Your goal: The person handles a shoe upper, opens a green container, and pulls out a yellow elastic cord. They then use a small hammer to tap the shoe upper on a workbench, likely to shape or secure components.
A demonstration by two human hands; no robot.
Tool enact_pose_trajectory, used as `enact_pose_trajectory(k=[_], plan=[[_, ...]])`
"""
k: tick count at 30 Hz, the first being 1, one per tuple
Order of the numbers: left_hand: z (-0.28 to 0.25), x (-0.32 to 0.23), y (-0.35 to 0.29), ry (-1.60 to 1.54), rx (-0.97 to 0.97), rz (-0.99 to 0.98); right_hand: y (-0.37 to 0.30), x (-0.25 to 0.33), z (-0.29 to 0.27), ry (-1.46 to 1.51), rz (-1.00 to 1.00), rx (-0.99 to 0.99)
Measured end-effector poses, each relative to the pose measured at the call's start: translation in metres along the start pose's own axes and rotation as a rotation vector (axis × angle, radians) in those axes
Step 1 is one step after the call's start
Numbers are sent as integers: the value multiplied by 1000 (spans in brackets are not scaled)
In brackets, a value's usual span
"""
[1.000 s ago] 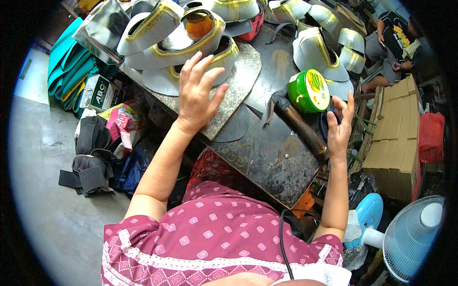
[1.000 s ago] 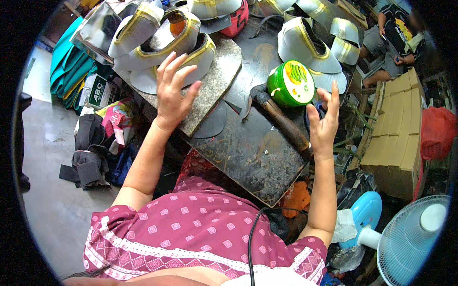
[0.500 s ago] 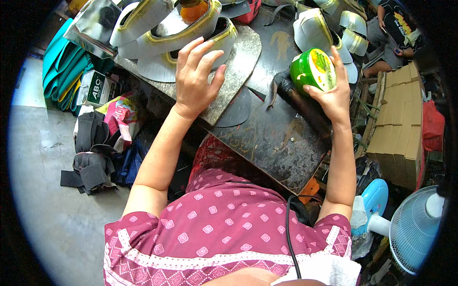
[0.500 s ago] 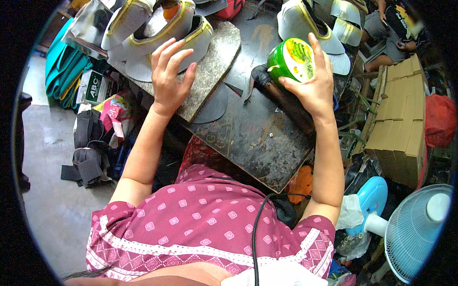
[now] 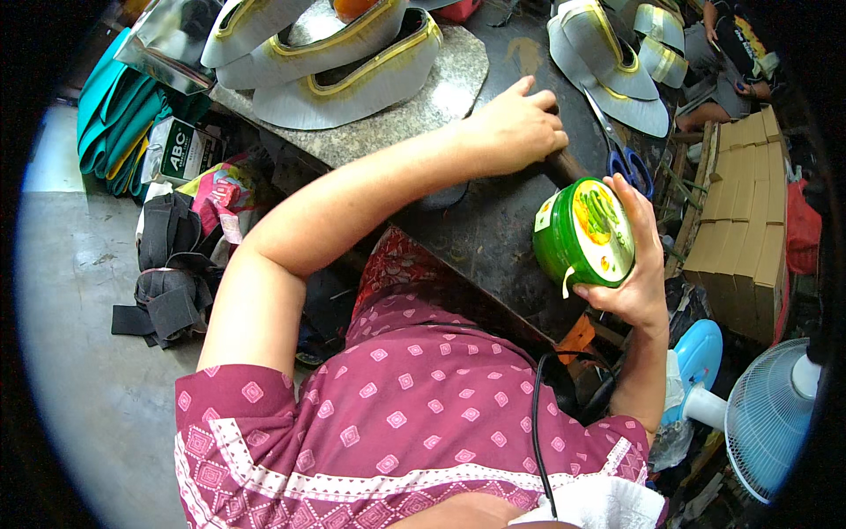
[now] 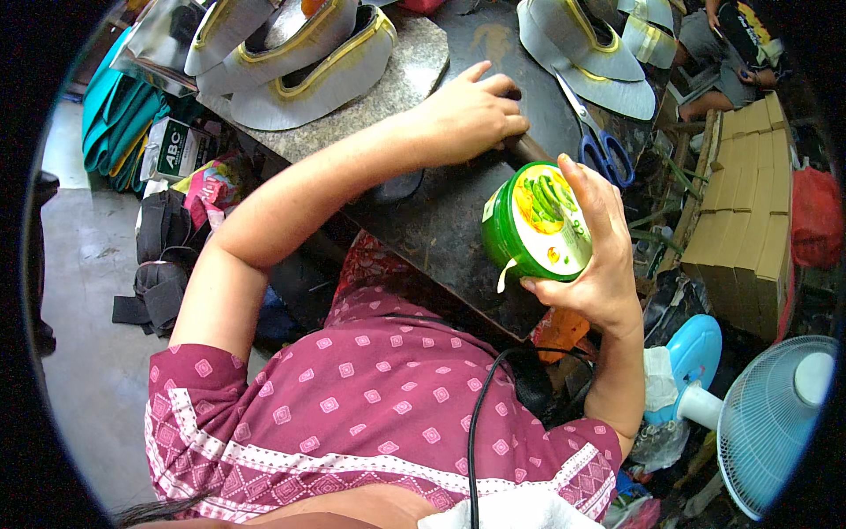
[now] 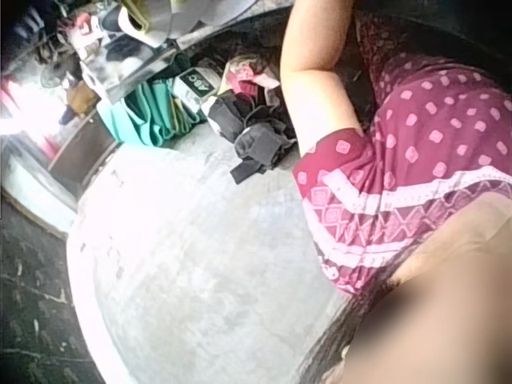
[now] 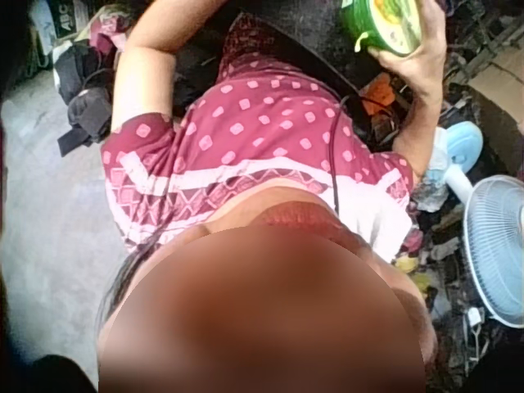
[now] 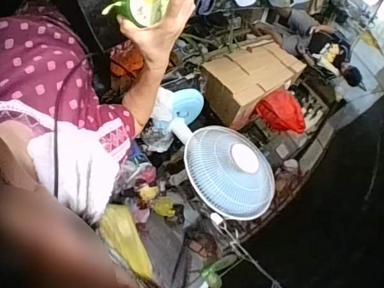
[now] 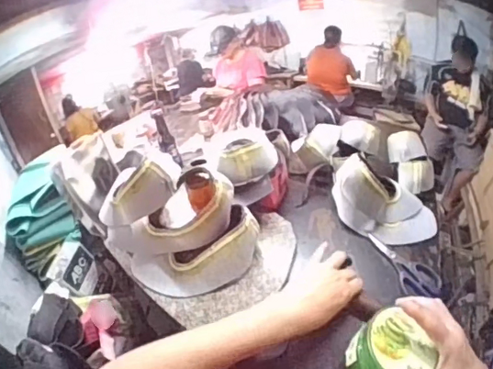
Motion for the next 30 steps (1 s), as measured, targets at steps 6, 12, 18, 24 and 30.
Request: enact_pose_trajectory(k=[6,12,18,24,30], plan=[[-4,43,19,146,-183,-97,-4,-6,13,-132,-48,-41],[-14,62,26,318,-455,-154,21,-7,29,-251,-86,-181],[-59,37,-19,-97,-659,-211,43,-7,43,-433,46,-335],[-50,-5,-83,-719,-622,-374,52,-13,39,-310,53,-160],[-52,-30,-68,-568,-603,-43,40,-35,36,273,95,-15]])
Point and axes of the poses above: each hand's wrist, its own y-axis towards the middle knuckle, its own z-axis out of the palm, x = y × z, the point moved 5 cm from there along y, towards the middle knuckle, and after that the axes turned 14 degrees about -y, right-handed, at the moved point
